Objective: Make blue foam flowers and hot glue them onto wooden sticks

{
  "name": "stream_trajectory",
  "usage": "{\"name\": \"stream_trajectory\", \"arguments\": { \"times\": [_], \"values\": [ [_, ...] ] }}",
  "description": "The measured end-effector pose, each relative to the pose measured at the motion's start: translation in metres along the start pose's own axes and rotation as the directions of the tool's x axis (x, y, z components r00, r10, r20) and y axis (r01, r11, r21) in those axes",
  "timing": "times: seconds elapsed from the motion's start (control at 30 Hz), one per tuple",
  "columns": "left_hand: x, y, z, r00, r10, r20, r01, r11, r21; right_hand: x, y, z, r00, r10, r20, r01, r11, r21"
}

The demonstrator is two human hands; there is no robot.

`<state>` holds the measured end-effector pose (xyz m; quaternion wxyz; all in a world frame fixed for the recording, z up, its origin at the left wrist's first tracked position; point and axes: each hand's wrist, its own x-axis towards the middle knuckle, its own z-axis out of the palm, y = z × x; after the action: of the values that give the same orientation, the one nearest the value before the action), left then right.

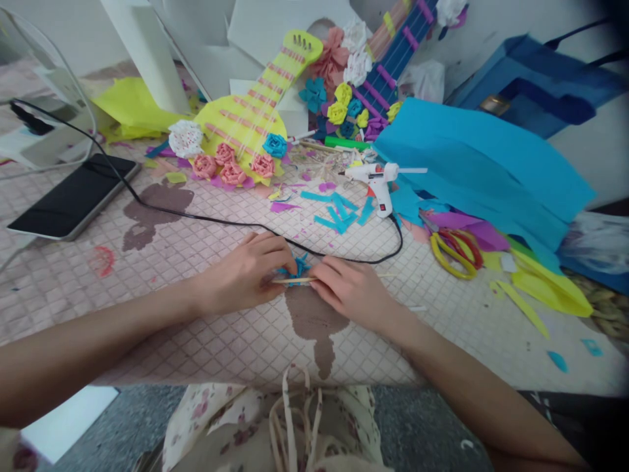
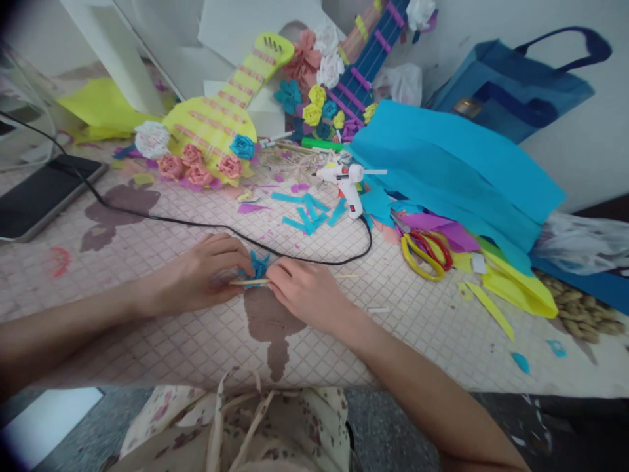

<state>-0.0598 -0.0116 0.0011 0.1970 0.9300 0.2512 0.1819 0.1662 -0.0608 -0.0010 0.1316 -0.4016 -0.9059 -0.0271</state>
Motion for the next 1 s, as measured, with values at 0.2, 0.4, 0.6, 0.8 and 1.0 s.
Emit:
{"name": "stream_trajectory", "arguments": {
  "times": [0.2,0.4,0.6,0.8,1.0],
  "values": [
    [-0.0023,0.0008,-0.0014,0.999,0.042,-0.009,-0.04,0.985,0.167,0.0008,-0.0018,0.0018,1.0,0.018,0.002,-0.018,1.0,0.006],
    [-0.004,0.0047,-0.0014,0.987,0.156,-0.029,-0.139,0.941,0.309,0.0017,-0.0014,0.0014,1.0,0.02,0.007,-0.02,1.0,0.017],
    [-0.0041,0.0068,-0.0027,0.982,0.186,-0.02,-0.167,0.921,0.351,0.0018,-0.0019,0.0001,1.0,0.022,0.016,-0.023,0.999,0.03],
    [-0.0038,0.0062,-0.0038,0.981,0.193,-0.008,-0.178,0.923,0.342,0.0007,-0.0002,0.0,0.999,0.025,0.022,-0.025,0.999,0.038],
    [-0.0041,0.0066,-0.006,0.978,0.207,0.001,-0.194,0.915,0.352,0.0009,0.0002,0.0007,0.999,0.03,0.025,-0.031,0.999,0.041]
  ]
}}
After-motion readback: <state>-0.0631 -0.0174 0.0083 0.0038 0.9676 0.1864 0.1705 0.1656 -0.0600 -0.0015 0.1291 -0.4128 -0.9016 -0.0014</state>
